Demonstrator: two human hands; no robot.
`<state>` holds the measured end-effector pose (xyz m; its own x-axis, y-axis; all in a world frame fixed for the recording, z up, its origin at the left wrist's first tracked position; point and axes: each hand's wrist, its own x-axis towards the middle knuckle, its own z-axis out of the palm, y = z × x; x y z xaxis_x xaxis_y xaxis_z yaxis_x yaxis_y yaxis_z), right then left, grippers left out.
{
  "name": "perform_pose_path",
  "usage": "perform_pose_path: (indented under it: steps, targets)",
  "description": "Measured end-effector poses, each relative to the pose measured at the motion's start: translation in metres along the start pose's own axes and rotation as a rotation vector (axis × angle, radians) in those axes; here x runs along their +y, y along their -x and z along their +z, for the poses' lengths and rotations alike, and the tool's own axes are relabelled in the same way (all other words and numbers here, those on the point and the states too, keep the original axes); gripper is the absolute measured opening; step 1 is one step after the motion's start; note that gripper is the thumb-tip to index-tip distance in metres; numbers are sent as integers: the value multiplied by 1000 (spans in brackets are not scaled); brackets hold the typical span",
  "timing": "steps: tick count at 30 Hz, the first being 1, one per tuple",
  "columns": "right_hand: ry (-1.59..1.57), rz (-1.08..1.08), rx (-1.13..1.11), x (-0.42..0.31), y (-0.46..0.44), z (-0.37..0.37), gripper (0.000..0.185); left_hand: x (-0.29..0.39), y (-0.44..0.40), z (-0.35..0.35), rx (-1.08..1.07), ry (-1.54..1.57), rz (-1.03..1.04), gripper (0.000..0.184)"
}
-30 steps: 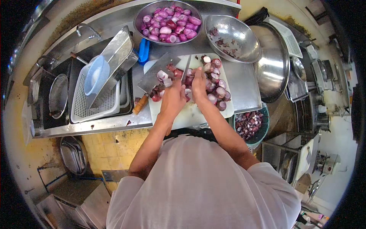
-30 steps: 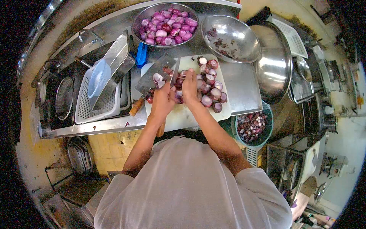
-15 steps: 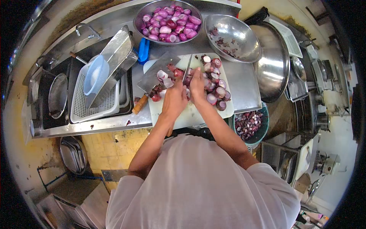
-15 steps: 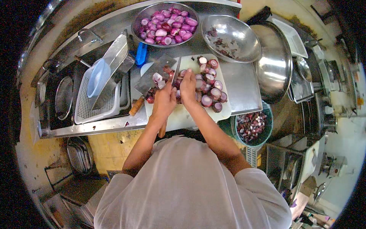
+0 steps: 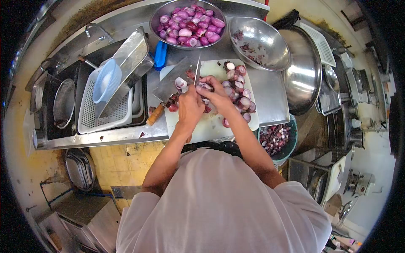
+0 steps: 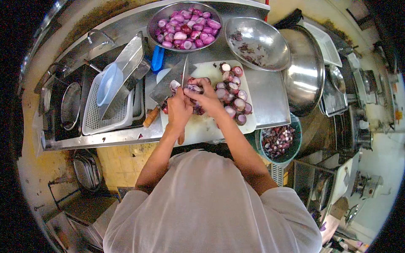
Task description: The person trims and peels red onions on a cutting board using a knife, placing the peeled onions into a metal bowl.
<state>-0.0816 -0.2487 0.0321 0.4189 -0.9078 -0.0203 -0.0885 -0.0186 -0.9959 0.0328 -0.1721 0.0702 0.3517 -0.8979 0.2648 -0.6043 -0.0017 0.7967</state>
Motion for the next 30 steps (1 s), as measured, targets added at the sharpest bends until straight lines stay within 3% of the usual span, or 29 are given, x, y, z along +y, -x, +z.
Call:
perform_pose_path:
  steps: [2,6,8,10,14,15,17,24,27,29,30]
  targets:
    - [-349,317,-203,-16,3,-13,27,-11,-2,5,-1,62,-51,4]
    - [-635,313,-266,-26,10,-32,32,-44,-8,11,25,231,-200,8]
    - [-730,297,-295,-21,12,-35,39,-18,-9,-3,-26,257,-264,10]
    - [-711,333,-229,-19,11,-32,42,-10,-6,-6,-95,308,-132,9]
    - [-657,368,-164,-19,11,-34,46,4,-9,-14,-102,308,-120,10]
    - [-657,366,-162,-17,13,-38,46,-8,-13,-14,-65,341,-210,9]
    - [-766,201,-357,-9,16,-46,51,-27,-19,-13,4,364,-311,11]
    - [-904,235,-399,-9,19,-53,53,-25,-19,-19,4,324,-236,9]
    - [-939,223,-469,-11,19,-51,46,-31,-21,-16,-23,344,-345,7]
    - [-924,294,-422,-13,18,-49,47,-39,-21,-15,-243,42,-298,22]
    - [-925,294,-420,-12,16,-48,47,-33,-19,-18,-244,41,-298,22]
